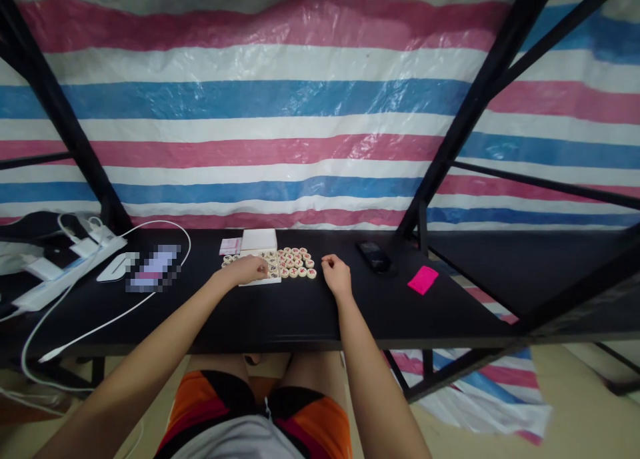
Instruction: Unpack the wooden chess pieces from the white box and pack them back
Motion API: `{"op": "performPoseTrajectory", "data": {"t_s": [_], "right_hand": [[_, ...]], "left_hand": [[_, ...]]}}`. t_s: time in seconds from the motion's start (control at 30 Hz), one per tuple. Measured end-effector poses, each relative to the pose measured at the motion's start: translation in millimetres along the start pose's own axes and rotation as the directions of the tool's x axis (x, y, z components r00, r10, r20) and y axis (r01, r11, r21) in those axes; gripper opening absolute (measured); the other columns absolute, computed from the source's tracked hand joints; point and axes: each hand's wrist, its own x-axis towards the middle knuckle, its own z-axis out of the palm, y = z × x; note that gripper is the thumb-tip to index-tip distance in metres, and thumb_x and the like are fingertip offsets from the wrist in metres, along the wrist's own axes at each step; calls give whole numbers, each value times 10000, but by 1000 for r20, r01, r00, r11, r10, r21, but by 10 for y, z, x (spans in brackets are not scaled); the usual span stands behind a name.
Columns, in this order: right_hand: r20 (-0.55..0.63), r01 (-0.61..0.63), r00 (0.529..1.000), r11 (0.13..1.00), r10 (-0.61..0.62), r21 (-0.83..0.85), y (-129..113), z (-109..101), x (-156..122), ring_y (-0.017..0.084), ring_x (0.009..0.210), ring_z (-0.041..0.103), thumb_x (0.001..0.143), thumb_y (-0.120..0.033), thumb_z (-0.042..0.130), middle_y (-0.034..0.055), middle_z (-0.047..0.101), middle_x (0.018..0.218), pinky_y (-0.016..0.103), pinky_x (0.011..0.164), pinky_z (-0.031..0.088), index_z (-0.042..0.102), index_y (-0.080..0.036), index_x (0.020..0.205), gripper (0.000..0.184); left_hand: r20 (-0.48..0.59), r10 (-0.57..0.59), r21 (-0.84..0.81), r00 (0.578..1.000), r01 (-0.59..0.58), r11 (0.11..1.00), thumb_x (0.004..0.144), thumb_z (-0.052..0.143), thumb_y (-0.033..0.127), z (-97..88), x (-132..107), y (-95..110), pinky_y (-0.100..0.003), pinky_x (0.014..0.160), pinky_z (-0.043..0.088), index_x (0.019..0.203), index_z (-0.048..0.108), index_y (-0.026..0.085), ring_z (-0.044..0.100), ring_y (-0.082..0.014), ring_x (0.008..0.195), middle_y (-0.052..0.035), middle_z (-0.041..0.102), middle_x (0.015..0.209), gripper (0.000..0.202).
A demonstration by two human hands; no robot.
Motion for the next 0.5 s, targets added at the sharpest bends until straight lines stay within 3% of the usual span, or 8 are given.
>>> {"op": "performPoseTrajectory", "data": {"t_s": [0.2,0.5], "right_hand": [[-6,2,1000,1000,-2,-1,14,7,4,197,776,627,723,-323,467,42,702,835,301,744,440,669,-217,844,258],[-14,21,1000,1000,-21,11,32,8,6,198,778,628,710,-335,473,45,704,830,303,746,444,670,-214,830,261]], "left_hand": [[15,-136,58,991,135,989,769,624,359,-43,23,117,-287,711,458,922,694,221,651,-238,877,-78,703,992,218],[19,-113,77,993,111,991,672,683,326,-114,17,172,-280,669,455,831,691,202,652,-234,835,-72,718,909,202]]}}
